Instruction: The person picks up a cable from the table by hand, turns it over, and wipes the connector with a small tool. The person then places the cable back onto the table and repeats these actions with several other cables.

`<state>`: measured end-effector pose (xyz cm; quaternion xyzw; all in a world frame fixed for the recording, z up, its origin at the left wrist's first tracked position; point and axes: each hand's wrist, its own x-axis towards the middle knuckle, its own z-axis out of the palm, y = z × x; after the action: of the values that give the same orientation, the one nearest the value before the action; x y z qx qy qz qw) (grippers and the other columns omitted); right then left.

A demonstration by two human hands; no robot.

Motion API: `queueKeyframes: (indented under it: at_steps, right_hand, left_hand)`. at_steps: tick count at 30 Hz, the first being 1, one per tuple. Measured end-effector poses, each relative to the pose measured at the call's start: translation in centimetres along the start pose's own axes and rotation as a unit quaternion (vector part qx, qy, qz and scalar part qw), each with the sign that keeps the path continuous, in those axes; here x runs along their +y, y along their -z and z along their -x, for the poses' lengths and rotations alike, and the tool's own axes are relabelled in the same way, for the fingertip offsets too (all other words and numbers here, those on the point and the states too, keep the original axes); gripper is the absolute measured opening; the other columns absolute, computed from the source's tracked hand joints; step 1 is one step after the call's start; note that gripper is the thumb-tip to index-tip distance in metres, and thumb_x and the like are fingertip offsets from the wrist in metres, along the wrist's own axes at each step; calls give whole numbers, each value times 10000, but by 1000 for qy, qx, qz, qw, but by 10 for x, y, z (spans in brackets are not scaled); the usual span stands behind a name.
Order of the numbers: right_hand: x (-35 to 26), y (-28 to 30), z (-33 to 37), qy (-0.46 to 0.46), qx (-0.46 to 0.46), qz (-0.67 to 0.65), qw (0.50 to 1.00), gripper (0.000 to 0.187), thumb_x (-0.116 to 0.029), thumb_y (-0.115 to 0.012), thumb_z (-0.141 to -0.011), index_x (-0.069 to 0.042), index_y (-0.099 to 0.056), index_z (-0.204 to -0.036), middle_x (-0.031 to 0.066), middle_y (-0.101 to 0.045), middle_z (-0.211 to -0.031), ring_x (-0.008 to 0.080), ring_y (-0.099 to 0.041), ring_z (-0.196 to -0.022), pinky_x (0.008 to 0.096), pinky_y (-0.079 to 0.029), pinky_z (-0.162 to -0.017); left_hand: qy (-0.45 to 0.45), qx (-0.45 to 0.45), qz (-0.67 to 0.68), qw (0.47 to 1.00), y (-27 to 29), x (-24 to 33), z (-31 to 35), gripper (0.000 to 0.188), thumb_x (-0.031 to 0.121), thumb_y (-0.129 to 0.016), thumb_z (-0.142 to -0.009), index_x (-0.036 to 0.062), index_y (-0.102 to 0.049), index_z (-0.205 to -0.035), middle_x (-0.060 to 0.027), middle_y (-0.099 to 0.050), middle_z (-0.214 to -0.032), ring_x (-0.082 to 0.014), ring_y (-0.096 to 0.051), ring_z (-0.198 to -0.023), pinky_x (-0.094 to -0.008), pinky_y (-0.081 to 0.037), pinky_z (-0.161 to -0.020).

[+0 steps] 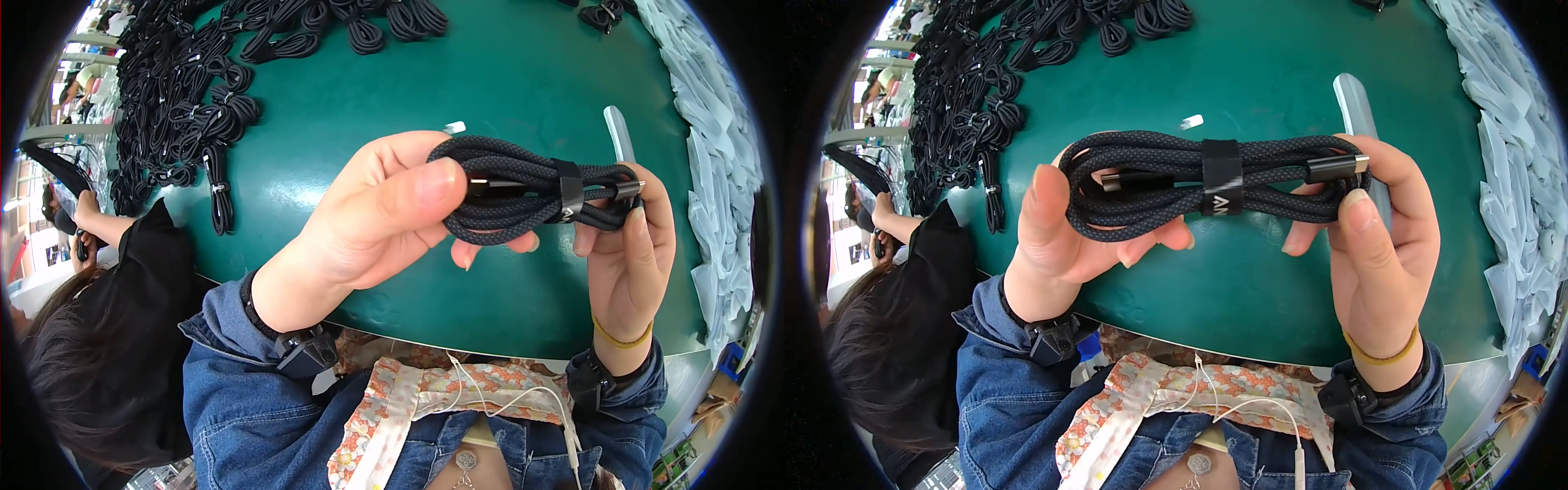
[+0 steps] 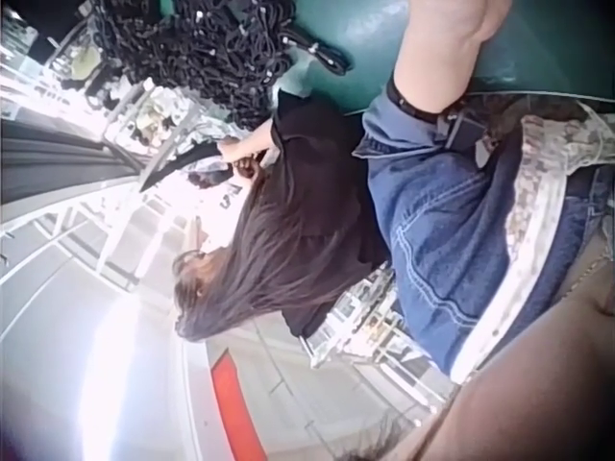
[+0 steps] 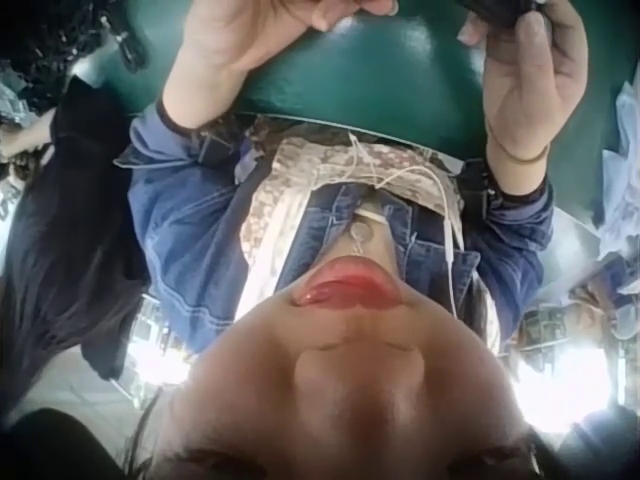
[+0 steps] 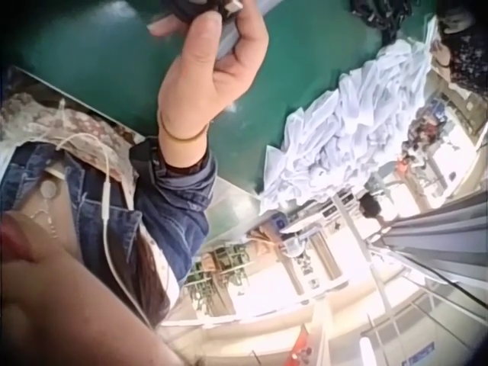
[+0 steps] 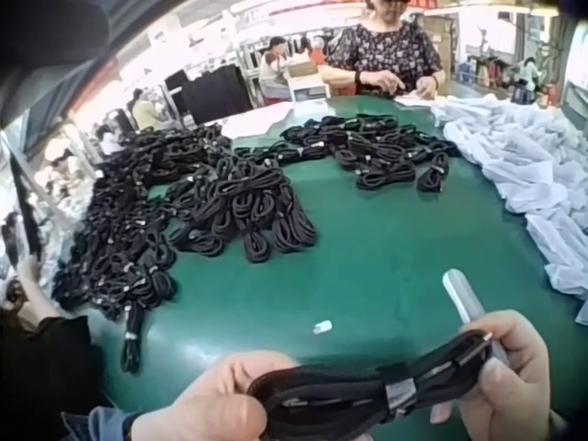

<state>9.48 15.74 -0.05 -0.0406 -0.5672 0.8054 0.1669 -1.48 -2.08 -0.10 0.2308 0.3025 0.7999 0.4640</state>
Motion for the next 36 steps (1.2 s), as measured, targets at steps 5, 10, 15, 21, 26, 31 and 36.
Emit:
queueKeyframes:
  at_steps: [5,10,15,21,26,31,36]
  right_hand:
    - [0,3,1,-37,1,-44,998,319,-158,-468,-821,36,-411,-1067,125,-524,-866,170,-529,-621,237,-433,-549]
    - [2,4,1,-49,9,-55,997,310,-156,-464,-824,32,-414,-1066,121,-523,-866,162,-528,-598,227,-430,-553]
    - [1,3,1,-49,10,-60,997,306,-156,-461,-826,32,-417,-1063,121,-523,-867,165,-530,-609,230,-429,-559]
    - [-4,1,-1,-53,9,-63,997,305,-144,-449,-826,33,-404,-1071,125,-525,-865,173,-532,-631,249,-431,-580]
    - [-8,7,-1,-72,-6,-92,993,297,-125,-451,-816,28,-397,-1064,149,-530,-887,183,-538,-687,271,-437,-638]
    - [-4,-1,1,-13,44,-12,999,303,-77,-500,-780,15,-400,-1051,185,-522,-955,190,-537,-797,287,-430,-739]
    - [-3,0,2,110,-16,85,990,333,-29,-532,-750,9,-396,-1051,197,-507,-1001,192,-528,-851,292,-420,-781]
  left_hand:
    - [12,32,20,999,-6,2,2,467,335,-497,-805,-85,-485,-1008,-168,-576,-874,-190,-576,-748,-215,-423,-532]
    - [16,40,31,999,-6,0,1,442,312,-486,-815,-88,-483,-1004,-167,-576,-873,-199,-580,-761,-218,-425,-525]
    - [22,49,41,998,-5,1,1,428,305,-478,-819,-87,-487,-990,-162,-573,-888,-203,-582,-767,-216,-425,-521]
    - [27,40,14,999,-4,5,-1,446,310,-475,-808,-83,-461,-1017,-172,-561,-899,-210,-574,-741,-259,-438,-597]
    - [20,51,-219,974,-9,13,0,462,234,-555,-728,-57,-420,-1060,-185,-536,-916,-214,-549,-770,-307,-436,-718]
    - [-83,59,-288,952,-18,1,0,530,57,-638,-631,-40,-383,-1086,-175,-520,-953,-200,-520,-872,-268,-408,-776]
    - [-123,74,-326,935,-18,0,-1,606,12,-675,-591,-31,-356,-1105,-188,-503,-980,-197,-520,-879,-272,-417,-780]
